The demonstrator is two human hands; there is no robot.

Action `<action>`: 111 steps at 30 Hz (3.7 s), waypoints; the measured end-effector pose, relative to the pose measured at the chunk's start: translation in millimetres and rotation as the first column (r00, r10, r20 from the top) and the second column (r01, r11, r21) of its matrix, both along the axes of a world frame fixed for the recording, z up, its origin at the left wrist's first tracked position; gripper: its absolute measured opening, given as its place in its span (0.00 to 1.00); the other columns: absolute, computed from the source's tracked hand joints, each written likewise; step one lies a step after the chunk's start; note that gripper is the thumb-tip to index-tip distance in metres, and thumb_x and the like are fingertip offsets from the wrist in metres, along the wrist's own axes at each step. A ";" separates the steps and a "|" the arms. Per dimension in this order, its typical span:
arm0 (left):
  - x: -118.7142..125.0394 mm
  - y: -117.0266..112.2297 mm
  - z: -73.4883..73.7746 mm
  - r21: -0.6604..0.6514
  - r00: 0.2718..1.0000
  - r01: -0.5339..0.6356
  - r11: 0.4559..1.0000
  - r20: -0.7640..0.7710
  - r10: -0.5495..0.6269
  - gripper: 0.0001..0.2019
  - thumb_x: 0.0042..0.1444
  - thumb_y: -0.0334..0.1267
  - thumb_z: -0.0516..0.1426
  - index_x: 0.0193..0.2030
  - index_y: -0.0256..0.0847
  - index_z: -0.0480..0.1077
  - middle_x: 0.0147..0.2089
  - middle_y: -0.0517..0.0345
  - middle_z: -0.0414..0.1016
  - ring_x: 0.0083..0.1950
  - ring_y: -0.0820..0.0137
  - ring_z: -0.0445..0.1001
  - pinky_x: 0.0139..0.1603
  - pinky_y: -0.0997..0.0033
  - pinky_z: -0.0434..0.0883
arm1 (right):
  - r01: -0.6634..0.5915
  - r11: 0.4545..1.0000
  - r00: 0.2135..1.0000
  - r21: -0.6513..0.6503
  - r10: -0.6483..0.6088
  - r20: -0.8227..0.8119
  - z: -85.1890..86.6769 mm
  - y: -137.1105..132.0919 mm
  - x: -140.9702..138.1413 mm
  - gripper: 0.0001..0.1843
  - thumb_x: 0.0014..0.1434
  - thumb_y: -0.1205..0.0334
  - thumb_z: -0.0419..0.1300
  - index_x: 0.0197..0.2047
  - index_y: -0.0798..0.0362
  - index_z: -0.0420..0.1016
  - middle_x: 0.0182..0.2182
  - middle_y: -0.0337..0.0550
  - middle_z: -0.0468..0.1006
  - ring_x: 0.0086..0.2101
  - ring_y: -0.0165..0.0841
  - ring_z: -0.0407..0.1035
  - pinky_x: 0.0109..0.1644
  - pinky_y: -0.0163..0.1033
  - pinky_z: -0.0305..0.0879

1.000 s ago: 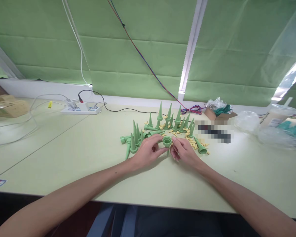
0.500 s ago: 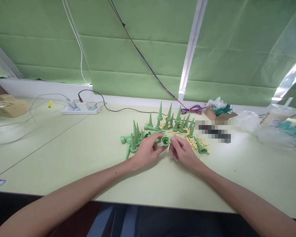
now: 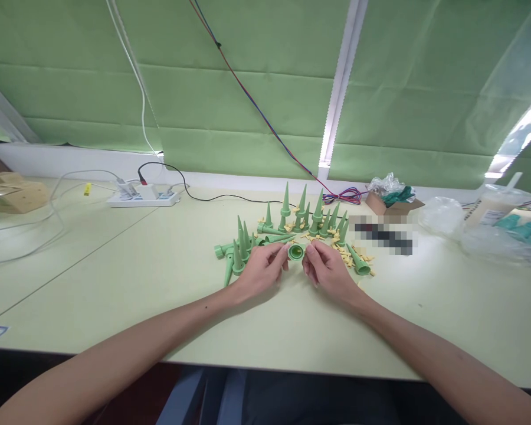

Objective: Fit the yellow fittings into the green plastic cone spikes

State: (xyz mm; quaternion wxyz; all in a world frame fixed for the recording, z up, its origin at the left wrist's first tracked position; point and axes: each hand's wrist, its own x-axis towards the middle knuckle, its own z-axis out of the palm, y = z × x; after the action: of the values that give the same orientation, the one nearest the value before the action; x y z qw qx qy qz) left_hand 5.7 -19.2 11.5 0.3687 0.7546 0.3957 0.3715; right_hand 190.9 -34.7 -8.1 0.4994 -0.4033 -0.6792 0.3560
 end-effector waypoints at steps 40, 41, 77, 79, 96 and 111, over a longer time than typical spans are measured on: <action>-0.8 2.1 0.8 -0.242 0.968 0.228 0.943 0.161 -0.192 0.21 0.64 0.56 0.53 0.31 0.39 0.62 0.19 0.62 0.68 0.17 0.73 0.69 0.18 0.75 0.64 | -0.034 0.999 0.982 0.014 0.031 0.187 -3.5 2.7 3.0 0.23 0.72 0.46 0.46 0.28 0.50 0.60 0.20 0.36 0.69 0.20 0.28 0.60 0.26 0.35 0.57; -0.8 1.6 0.5 -0.226 0.971 0.221 0.949 0.145 -0.192 0.21 0.64 0.56 0.53 0.31 0.39 0.62 0.18 0.63 0.67 0.17 0.73 0.69 0.18 0.75 0.64 | -0.034 0.999 0.982 0.017 0.030 0.186 -3.7 2.9 3.0 0.23 0.72 0.46 0.46 0.28 0.50 0.59 0.20 0.36 0.69 0.19 0.28 0.60 0.26 0.35 0.57; 1.3 0.8 -3.1 0.014 0.992 0.124 0.992 -0.004 -0.124 0.12 0.62 0.47 0.56 0.41 0.41 0.61 0.20 0.67 0.64 0.19 0.74 0.64 0.20 0.76 0.61 | -0.081 0.989 0.997 -0.125 0.082 0.003 -5.2 5.4 0.9 0.30 0.70 0.43 0.48 0.20 0.51 0.60 0.13 0.35 0.66 0.14 0.26 0.58 0.21 0.33 0.58; 1.2 1.6 -3.9 0.032 0.993 0.119 0.992 -0.014 -0.118 0.12 0.62 0.47 0.56 0.40 0.41 0.61 0.20 0.68 0.63 0.19 0.74 0.64 0.21 0.76 0.61 | -0.088 0.985 0.996 -0.149 0.087 -0.017 -5.4 5.4 0.9 0.30 0.70 0.43 0.48 0.20 0.51 0.60 0.12 0.35 0.66 0.14 0.26 0.58 0.21 0.33 0.57; 2.1 -0.6 -5.3 0.089 0.995 0.086 0.992 -0.049 -0.082 0.17 0.64 0.46 0.55 0.56 0.40 0.68 0.48 0.49 0.74 0.28 0.73 0.71 0.28 0.73 0.70 | -0.052 0.986 0.995 -0.158 0.038 -0.092 -2.3 7.2 0.3 0.29 0.68 0.40 0.51 0.22 0.51 0.59 0.13 0.34 0.65 0.12 0.25 0.58 0.18 0.33 0.55; 3.7 -0.6 2.7 -0.209 0.994 0.088 0.974 0.082 -0.072 0.25 0.67 0.58 0.46 0.32 0.37 0.68 0.19 0.62 0.65 0.20 0.73 0.68 0.21 0.75 0.63 | -0.004 1.000 1.000 -0.004 0.004 -0.010 -1.7 6.1 2.3 0.25 0.69 0.42 0.49 0.27 0.51 0.63 0.21 0.34 0.68 0.14 0.25 0.61 0.18 0.34 0.55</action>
State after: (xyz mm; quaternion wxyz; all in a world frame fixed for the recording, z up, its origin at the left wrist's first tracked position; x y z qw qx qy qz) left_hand 9.4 -19.8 14.3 0.4761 0.7122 0.3883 0.3397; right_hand 193.2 -28.5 -9.9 0.5014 -0.4009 -0.6768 0.3604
